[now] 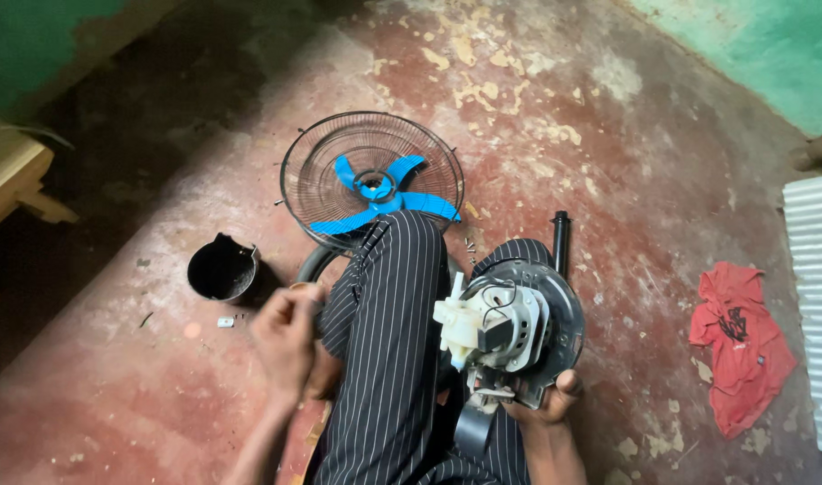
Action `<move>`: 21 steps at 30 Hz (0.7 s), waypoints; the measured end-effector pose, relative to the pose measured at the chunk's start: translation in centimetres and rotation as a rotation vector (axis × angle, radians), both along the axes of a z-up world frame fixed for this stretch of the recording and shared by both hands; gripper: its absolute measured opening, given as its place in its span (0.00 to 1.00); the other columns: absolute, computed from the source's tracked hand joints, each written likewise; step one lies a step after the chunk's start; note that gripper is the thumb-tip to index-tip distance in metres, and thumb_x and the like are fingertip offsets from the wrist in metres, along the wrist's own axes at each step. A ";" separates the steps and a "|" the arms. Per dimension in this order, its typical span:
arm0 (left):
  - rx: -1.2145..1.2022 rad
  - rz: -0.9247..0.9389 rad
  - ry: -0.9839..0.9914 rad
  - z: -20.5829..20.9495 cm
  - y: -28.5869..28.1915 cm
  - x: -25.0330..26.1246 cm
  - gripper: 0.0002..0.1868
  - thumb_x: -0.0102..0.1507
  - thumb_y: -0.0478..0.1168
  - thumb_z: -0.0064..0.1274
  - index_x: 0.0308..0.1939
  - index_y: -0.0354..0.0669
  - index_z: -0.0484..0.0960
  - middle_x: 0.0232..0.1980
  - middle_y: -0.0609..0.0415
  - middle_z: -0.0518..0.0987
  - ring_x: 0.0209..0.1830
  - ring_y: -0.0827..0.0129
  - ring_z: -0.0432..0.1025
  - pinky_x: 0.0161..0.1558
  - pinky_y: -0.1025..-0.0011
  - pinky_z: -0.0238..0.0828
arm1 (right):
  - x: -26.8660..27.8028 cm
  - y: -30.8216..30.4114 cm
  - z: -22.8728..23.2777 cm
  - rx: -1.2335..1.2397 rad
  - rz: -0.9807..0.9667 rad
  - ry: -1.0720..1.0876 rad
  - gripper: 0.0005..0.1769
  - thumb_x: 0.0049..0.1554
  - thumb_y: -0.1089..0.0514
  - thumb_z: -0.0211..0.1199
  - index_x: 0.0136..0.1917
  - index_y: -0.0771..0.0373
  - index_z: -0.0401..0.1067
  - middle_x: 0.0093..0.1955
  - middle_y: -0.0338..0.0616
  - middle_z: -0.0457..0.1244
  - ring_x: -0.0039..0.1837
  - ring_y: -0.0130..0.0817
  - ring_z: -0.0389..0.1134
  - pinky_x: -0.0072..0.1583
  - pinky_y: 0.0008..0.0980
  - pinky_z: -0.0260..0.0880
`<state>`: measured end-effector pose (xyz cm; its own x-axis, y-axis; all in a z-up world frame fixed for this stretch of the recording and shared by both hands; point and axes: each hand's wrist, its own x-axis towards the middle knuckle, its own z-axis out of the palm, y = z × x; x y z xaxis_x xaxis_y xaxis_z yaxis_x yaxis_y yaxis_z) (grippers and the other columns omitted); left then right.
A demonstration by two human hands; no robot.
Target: The person disassembles a fan motor housing using a screwdriver, removes the internal components, and then reassembles the housing. The person handles the motor casing, internal rotor, and screws while seated on the floor.
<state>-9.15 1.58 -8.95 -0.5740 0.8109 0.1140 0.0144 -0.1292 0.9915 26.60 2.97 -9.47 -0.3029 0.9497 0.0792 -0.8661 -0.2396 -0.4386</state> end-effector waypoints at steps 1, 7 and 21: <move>-0.180 0.067 -0.012 -3.0 0.7 -2.7 0.19 0.72 0.42 0.55 0.35 0.27 0.81 0.32 0.51 0.77 0.32 0.72 0.66 0.37 0.72 0.61 | -0.2 -0.1 -0.2 -0.010 0.045 0.018 0.50 0.54 0.48 0.72 0.81 0.69 0.54 0.72 0.61 0.62 0.68 0.62 0.67 0.63 0.72 0.69; -0.575 0.194 0.607 -14.0 -1.2 -10.5 0.14 0.62 0.43 0.60 0.48 0.39 0.83 0.49 0.41 0.77 0.49 0.51 0.71 0.51 0.56 0.69 | -2.6 0.4 -0.6 -0.068 0.249 0.078 0.49 0.53 0.47 0.70 0.79 0.70 0.54 0.71 0.64 0.61 0.66 0.66 0.66 0.60 0.75 0.69; -0.783 -0.050 0.957 -20.5 1.6 -14.0 0.23 0.53 0.35 0.57 0.52 0.34 0.79 0.66 0.40 0.70 0.64 0.44 0.66 0.64 0.53 0.64 | -5.4 1.2 -3.4 -0.120 0.358 0.039 0.50 0.51 0.45 0.69 0.77 0.75 0.55 0.70 0.66 0.62 0.67 0.62 0.66 0.66 0.61 0.68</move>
